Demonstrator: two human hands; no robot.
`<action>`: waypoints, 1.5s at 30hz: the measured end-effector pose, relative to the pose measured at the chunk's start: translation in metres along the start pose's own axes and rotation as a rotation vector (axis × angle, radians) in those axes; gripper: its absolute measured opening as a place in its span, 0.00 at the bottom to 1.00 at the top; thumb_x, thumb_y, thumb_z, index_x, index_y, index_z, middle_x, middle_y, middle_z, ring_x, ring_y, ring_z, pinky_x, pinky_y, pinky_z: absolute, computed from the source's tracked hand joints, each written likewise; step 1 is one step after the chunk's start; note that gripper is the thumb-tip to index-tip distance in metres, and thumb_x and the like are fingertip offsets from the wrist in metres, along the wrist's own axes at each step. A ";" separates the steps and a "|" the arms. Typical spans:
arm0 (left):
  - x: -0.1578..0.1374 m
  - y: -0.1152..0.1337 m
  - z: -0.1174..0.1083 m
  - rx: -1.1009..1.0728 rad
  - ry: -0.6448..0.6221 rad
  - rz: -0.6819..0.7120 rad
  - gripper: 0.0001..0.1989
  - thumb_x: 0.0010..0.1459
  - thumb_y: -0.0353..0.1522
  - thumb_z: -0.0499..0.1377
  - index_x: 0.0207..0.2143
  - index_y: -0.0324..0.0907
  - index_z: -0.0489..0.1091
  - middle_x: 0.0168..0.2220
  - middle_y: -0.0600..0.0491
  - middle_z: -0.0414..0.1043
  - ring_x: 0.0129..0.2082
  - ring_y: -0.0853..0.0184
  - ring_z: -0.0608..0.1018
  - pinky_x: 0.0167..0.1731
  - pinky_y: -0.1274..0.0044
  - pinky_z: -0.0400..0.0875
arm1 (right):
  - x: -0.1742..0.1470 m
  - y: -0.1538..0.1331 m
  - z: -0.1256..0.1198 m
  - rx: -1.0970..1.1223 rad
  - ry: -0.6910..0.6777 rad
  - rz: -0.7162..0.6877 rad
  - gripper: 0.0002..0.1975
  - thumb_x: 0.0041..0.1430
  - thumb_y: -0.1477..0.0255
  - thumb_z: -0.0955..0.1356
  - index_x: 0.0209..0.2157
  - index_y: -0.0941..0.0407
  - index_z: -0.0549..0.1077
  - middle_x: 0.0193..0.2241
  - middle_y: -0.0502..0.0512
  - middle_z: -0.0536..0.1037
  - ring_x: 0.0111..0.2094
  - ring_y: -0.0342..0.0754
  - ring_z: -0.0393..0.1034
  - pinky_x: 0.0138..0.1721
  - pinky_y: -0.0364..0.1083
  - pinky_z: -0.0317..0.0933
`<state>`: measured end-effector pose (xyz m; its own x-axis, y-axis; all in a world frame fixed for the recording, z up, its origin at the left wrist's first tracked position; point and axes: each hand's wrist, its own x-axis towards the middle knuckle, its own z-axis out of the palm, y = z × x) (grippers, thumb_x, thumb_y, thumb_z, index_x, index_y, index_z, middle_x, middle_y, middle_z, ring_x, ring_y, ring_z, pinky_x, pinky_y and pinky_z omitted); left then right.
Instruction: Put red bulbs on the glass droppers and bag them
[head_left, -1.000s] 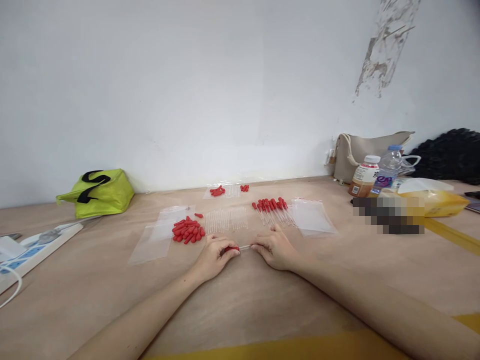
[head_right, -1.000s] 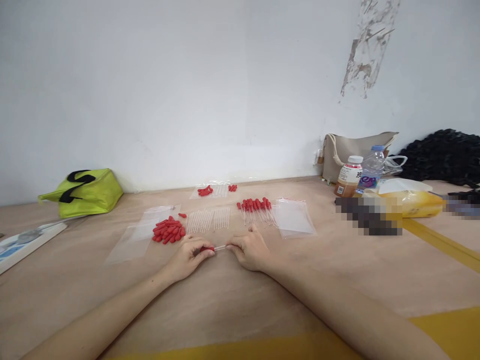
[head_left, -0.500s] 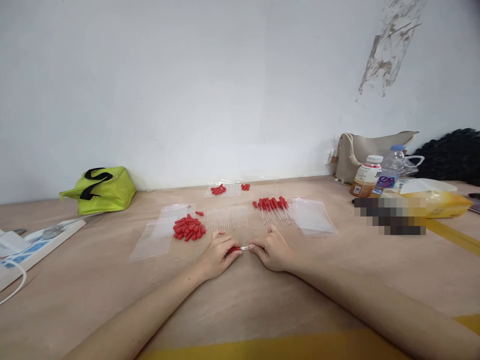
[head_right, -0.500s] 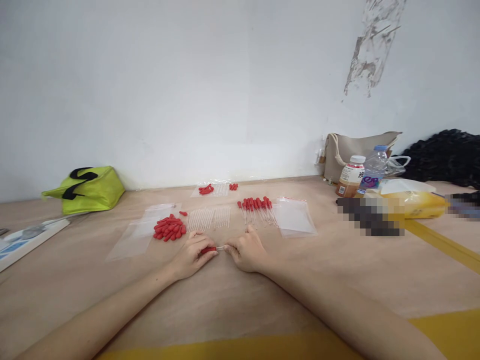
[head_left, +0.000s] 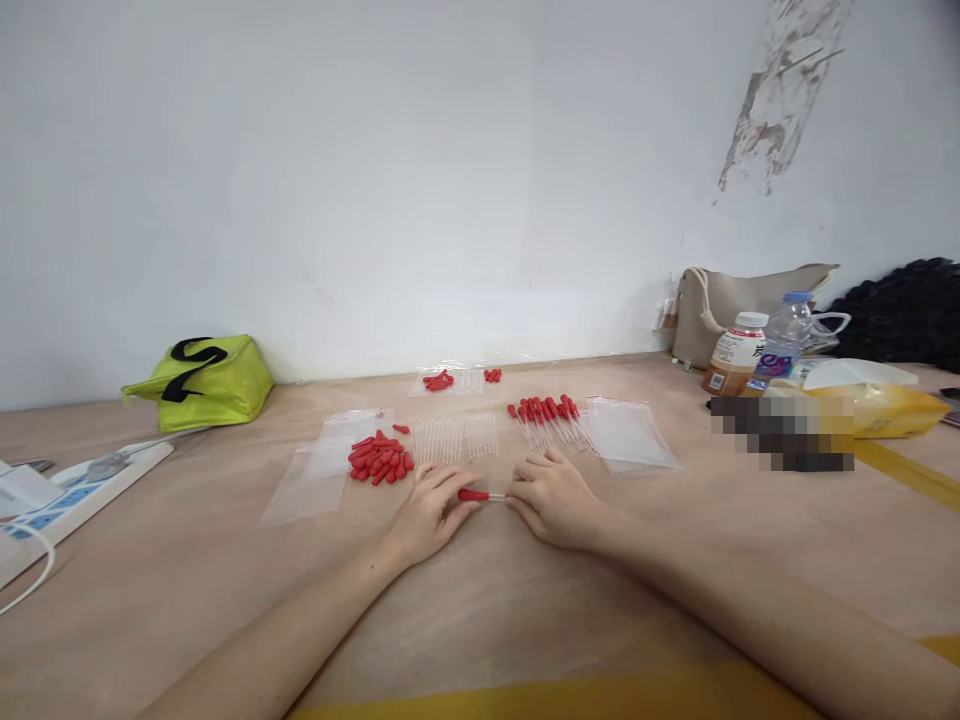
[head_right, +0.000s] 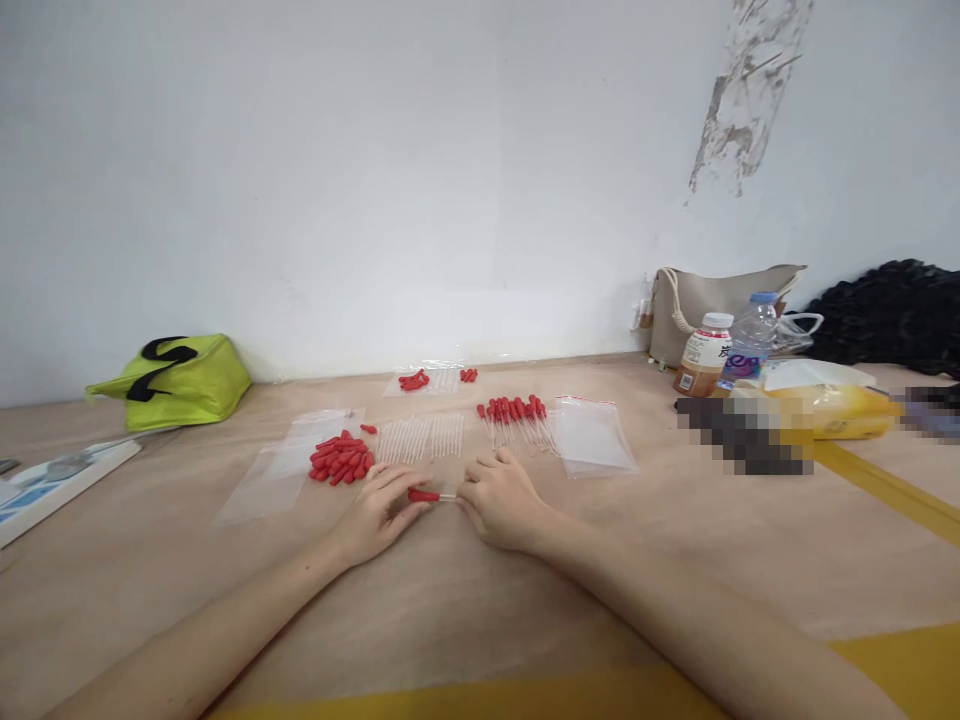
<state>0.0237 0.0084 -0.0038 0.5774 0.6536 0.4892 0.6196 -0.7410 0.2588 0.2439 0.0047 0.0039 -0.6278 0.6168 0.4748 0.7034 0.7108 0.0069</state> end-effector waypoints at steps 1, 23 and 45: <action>-0.001 0.000 0.000 -0.013 0.018 -0.033 0.16 0.57 0.33 0.53 0.49 0.45 0.60 0.43 0.50 0.67 0.42 0.63 0.69 0.45 0.69 0.59 | 0.001 0.007 -0.002 -0.006 0.014 0.063 0.12 0.56 0.70 0.60 0.25 0.56 0.71 0.27 0.54 0.74 0.31 0.45 0.63 0.34 0.46 0.46; 0.002 -0.001 0.001 -0.127 -0.080 -0.008 0.07 0.57 0.29 0.50 0.36 0.41 0.67 0.35 0.51 0.67 0.35 0.67 0.70 0.36 0.76 0.65 | 0.025 0.104 0.024 -0.101 0.096 0.993 0.10 0.51 0.71 0.59 0.32 0.57 0.69 0.29 0.56 0.75 0.33 0.49 0.67 0.38 0.49 0.45; 0.050 -0.100 -0.076 0.302 -0.050 -0.293 0.06 0.50 0.29 0.53 0.26 0.41 0.69 0.32 0.48 0.70 0.35 0.60 0.70 0.38 0.72 0.60 | 0.073 0.035 0.033 0.142 -0.108 0.857 0.09 0.49 0.69 0.62 0.28 0.54 0.74 0.31 0.55 0.76 0.37 0.50 0.68 0.40 0.48 0.49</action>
<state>-0.0499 0.1034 0.0584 0.3742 0.8423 0.3879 0.8850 -0.4493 0.1218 0.2118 0.0858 0.0097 0.0648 0.9814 0.1806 0.9040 0.0189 -0.4270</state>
